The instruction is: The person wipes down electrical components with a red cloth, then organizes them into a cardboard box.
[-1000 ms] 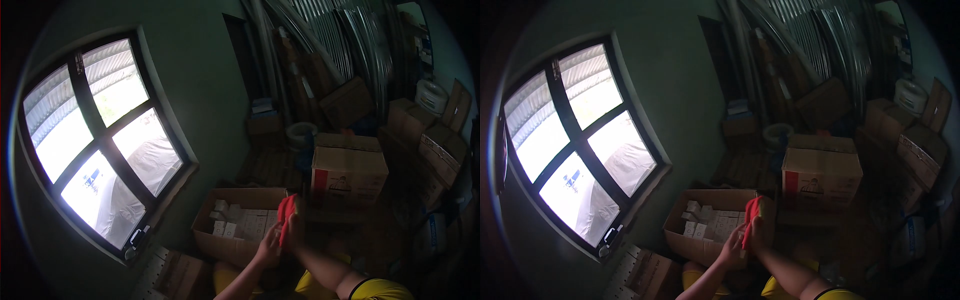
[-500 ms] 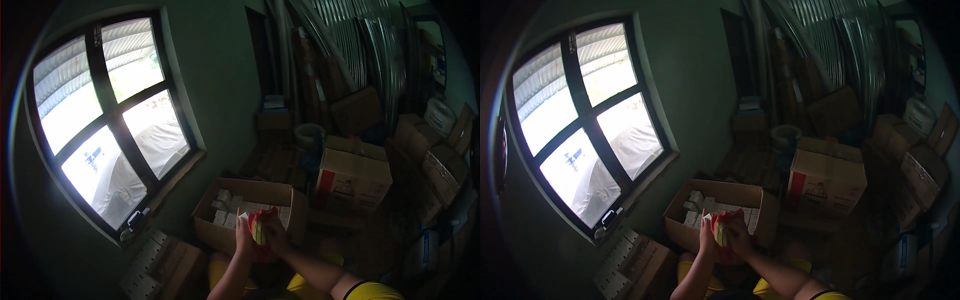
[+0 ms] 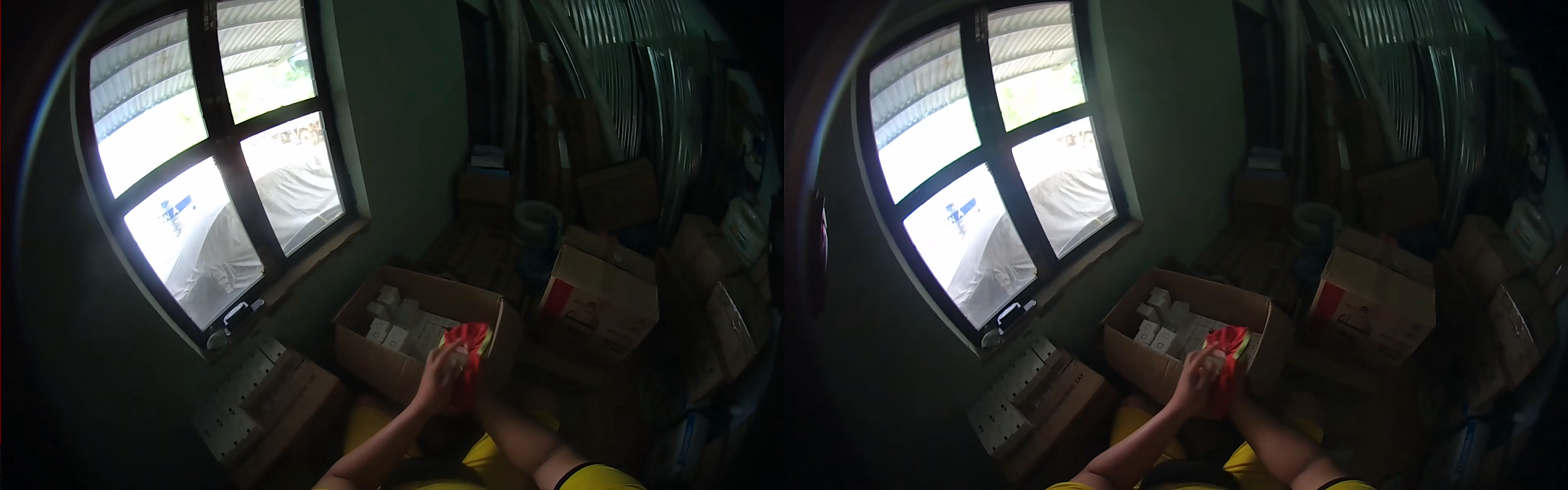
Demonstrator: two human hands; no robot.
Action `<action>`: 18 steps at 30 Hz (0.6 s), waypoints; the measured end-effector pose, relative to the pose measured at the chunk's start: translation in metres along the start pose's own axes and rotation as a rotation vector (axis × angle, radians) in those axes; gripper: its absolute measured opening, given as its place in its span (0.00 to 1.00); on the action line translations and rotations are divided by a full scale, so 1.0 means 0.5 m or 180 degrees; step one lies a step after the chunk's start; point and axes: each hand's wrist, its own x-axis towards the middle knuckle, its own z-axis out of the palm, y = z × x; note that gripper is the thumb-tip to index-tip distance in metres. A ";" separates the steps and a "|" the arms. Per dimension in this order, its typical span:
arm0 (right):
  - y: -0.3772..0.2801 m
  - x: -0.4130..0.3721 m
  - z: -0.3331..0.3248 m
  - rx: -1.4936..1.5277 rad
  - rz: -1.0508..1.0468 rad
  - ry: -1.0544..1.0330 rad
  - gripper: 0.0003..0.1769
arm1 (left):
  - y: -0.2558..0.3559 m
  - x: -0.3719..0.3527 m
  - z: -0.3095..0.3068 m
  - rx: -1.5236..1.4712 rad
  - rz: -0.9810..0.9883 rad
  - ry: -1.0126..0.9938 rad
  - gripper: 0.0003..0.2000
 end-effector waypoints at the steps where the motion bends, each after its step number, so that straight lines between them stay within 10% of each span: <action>1: -0.031 -0.021 0.016 0.1036 -0.0098 -0.0691 0.27 | -0.016 0.004 -0.002 -0.0595 -0.0165 0.0431 0.19; 5: -0.016 -0.053 0.115 -0.1164 -0.1155 0.0260 0.30 | 0.010 0.028 -0.018 -0.1909 -0.0544 0.1509 0.16; 9: -0.044 -0.053 0.089 0.1180 -0.0540 -0.0324 0.34 | -0.006 0.022 0.031 -0.1209 -0.0420 0.1416 0.20; 12: -0.105 0.001 -0.019 0.1264 -0.0319 -0.1438 0.34 | -0.018 0.011 0.063 -0.2526 -0.1027 0.1094 0.20; 15: -0.081 0.054 -0.115 -0.3177 -0.1749 -0.0054 0.20 | 0.000 0.005 0.082 -0.2574 -0.0830 0.0974 0.21; 18: -0.052 -0.006 -0.052 -0.0949 -0.1416 -0.0139 0.23 | -0.007 0.027 0.081 -0.2102 -0.0771 0.1105 0.20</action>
